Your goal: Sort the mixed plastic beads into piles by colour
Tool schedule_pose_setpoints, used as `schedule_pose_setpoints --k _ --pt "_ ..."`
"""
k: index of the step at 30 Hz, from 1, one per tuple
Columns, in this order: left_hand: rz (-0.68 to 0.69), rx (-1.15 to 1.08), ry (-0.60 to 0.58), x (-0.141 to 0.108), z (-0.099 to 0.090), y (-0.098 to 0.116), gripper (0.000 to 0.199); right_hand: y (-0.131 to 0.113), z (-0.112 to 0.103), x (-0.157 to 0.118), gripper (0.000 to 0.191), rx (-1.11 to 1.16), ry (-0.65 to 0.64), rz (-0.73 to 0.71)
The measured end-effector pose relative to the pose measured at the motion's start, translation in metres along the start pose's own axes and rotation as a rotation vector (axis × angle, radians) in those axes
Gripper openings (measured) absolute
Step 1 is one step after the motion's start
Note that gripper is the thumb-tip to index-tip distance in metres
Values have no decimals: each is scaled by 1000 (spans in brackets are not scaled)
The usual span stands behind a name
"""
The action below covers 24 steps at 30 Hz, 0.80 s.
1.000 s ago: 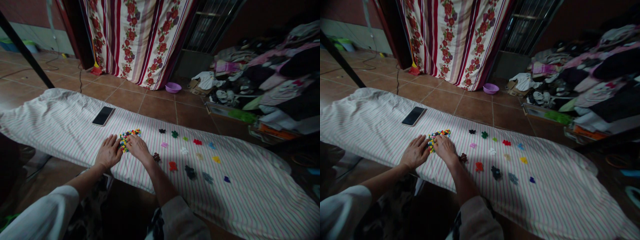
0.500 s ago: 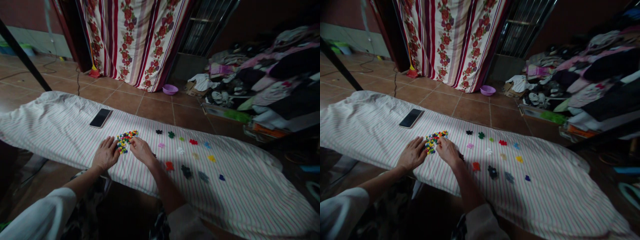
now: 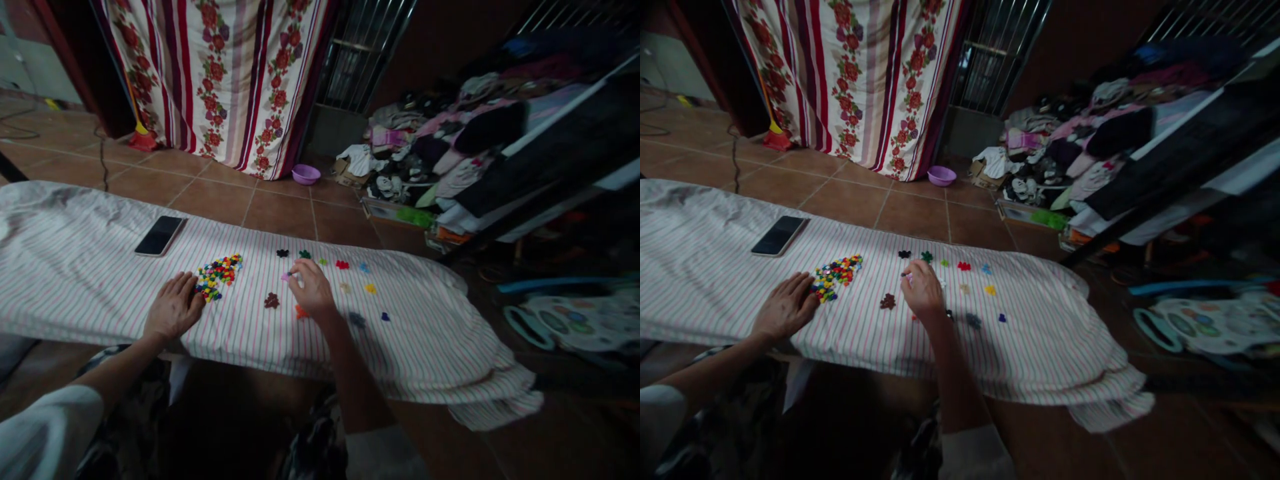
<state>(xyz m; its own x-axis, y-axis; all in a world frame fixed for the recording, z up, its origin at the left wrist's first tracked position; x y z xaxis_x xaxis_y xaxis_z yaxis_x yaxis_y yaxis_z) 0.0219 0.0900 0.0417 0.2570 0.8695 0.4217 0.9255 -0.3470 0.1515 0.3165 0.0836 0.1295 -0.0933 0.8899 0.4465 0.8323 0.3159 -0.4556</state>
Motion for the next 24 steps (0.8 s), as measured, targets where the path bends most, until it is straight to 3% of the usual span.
schedule_pose_setpoints --k 4,9,14,24 --pt "21 -33 5 1 -3 2 43 54 -37 -23 17 -130 23 157" --pt "34 -48 34 0 -7 4 38 91 -44 -55 15 -242 -114 272" --pt "60 -29 69 -1 -13 8 37 104 -40 -70 18 -245 -143 307" --pt "65 34 94 -2 -16 10 41 107 -24 -68 18 -279 -196 298"
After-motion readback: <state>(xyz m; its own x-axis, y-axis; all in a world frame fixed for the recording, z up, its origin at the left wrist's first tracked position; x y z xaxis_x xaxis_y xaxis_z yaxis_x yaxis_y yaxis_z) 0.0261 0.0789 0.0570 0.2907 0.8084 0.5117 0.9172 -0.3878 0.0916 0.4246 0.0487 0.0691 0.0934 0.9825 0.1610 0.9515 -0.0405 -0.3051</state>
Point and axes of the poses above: each hand's wrist, its own x-axis towards the middle knuckle, its own z-axis out of the palm, y = z × x, the point moved 10 cm from there along x, towards the middle knuckle, and after that the axes turned 2 degrees about y, right-handed, at the moved point
